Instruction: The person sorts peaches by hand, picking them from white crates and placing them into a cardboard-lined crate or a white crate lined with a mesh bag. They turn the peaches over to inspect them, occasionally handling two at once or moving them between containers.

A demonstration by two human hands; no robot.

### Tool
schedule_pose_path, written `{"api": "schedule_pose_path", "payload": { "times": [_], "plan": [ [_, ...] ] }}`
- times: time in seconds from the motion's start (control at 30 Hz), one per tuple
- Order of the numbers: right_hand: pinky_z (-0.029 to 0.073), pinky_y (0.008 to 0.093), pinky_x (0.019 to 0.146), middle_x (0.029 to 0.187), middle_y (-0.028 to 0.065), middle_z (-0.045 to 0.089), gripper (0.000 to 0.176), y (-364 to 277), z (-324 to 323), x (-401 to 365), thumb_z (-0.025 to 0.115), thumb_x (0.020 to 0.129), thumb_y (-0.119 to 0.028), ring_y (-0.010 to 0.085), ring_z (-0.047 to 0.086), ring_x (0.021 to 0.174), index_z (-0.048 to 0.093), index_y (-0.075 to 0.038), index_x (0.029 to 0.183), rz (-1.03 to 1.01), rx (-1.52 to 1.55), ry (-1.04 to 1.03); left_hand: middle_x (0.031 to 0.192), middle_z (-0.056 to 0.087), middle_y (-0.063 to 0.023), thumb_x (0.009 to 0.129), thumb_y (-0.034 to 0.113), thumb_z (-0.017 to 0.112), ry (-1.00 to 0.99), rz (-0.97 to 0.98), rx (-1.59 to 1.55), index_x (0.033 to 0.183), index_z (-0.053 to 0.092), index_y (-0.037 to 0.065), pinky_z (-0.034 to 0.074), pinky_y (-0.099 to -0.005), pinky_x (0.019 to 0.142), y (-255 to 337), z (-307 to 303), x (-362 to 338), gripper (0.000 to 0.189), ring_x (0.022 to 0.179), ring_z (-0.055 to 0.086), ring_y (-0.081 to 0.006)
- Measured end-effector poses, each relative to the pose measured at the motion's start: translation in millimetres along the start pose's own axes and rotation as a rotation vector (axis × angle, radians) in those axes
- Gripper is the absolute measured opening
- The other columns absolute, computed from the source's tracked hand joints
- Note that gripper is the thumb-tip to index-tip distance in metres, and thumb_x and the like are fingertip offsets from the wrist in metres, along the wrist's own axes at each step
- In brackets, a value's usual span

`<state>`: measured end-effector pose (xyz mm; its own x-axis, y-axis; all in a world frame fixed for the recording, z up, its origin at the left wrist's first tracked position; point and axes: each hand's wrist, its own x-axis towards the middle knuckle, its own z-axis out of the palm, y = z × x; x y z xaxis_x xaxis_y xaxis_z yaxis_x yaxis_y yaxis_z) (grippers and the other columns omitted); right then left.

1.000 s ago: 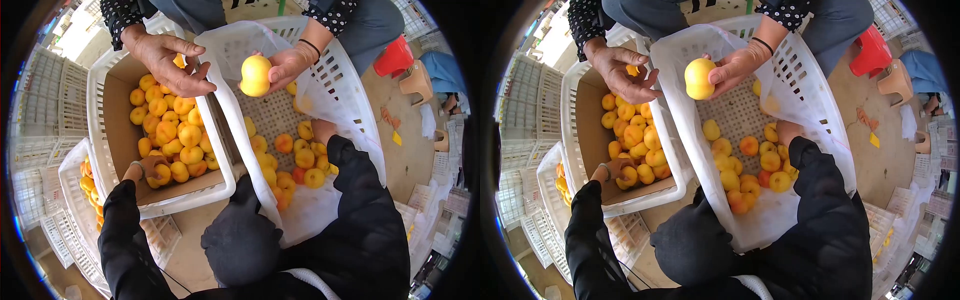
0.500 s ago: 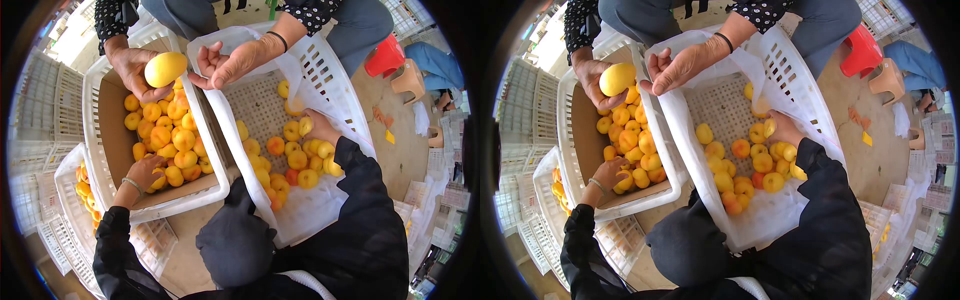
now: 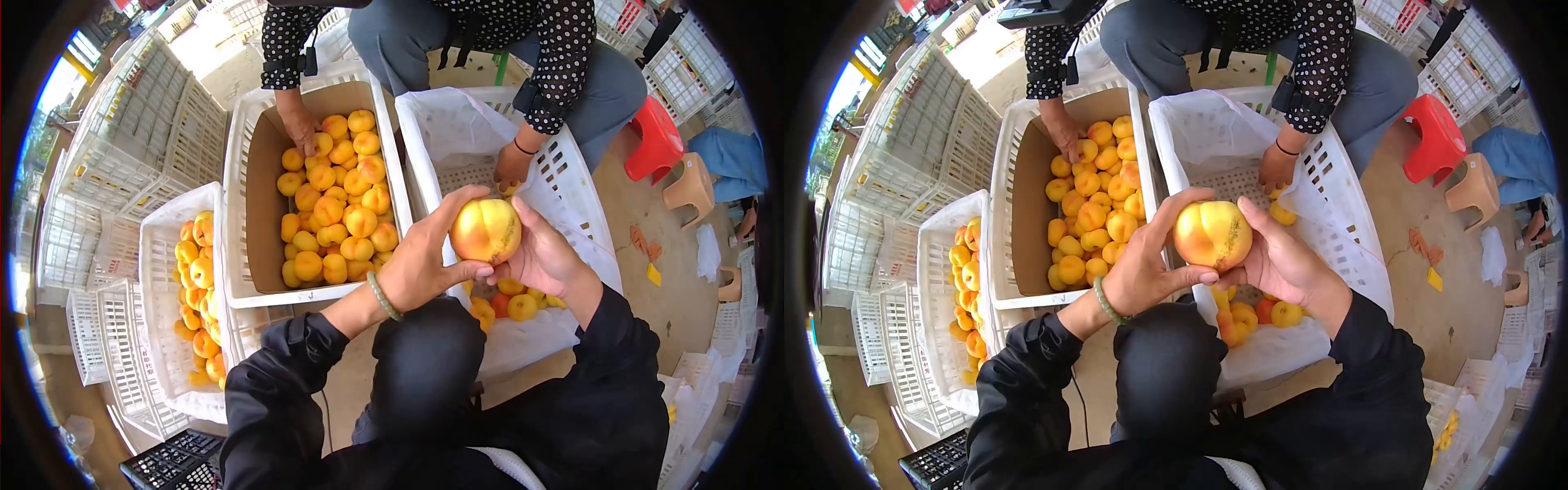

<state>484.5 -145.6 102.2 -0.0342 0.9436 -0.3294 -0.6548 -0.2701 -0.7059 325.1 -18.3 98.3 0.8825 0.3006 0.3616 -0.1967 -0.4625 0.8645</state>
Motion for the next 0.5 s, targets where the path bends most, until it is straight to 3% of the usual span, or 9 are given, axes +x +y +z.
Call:
{"api": "schedule_pose_path", "payload": {
  "times": [0.07,0.13,0.2,0.4,0.5],
  "plan": [
    [0.056,0.0326,0.067,0.095,0.0142,0.062,0.056,7.4,14.7,-4.7,0.037,0.094,-0.051,0.0247,0.065,0.076,0.050,-0.001,0.116,-0.012,0.144,0.019,0.121,0.048,-0.0096,0.071,0.020,0.079,-0.013,-0.036,-0.125,0.130,0.037,0.004,0.041,-0.0332,0.096,3.3,2.1,-0.7,0.075,0.113,0.049,-0.0189],
    [0.056,0.0311,0.065,0.096,0.0156,0.062,0.057,11.5,14.5,-13.0,0.035,0.095,-0.051,0.0238,0.065,0.078,0.049,0.000,0.115,-0.040,0.080,0.007,0.119,0.048,-0.0076,0.074,0.017,0.077,-0.036,-0.205,-0.520,0.132,0.034,0.004,0.040,-0.0311,0.096,7.8,1.4,-8.2,0.073,0.111,0.048,-0.0159],
    [0.055,0.0302,0.064,0.095,0.0169,0.062,0.057,16.6,19.4,-17.4,0.036,0.095,-0.051,0.0236,0.065,0.078,0.049,0.002,0.114,-0.010,-0.051,0.009,0.119,0.048,-0.0072,0.075,0.014,0.076,-0.025,-0.251,-0.601,0.133,0.032,0.005,0.041,-0.0298,0.095,12.6,-2.7,-16.1,0.073,0.111,0.049,-0.0154],
    [0.054,0.0271,0.062,0.094,0.0177,0.062,0.041,20.7,58.5,-25.7,0.049,0.094,-0.035,0.0218,0.065,0.075,0.051,0.002,0.111,-0.082,-0.342,0.026,0.114,0.053,-0.0073,0.080,0.014,0.071,0.214,-0.420,-0.953,0.129,0.035,0.006,0.049,-0.0303,0.087,16.5,-5.9,-44.2,0.060,0.105,0.055,-0.0156],
    [0.052,0.0237,0.062,0.093,0.0150,0.062,0.043,25.1,54.9,-32.6,0.059,0.087,-0.032,0.0184,0.064,0.075,0.051,0.001,0.112,-0.122,-0.547,-0.001,0.115,0.053,-0.0070,0.084,0.016,0.067,0.328,-0.456,-1.064,0.131,0.034,0.008,0.054,-0.0373,0.079,39.2,-42.6,-79.4,0.058,0.104,0.057,-0.0189]
  ]
}}
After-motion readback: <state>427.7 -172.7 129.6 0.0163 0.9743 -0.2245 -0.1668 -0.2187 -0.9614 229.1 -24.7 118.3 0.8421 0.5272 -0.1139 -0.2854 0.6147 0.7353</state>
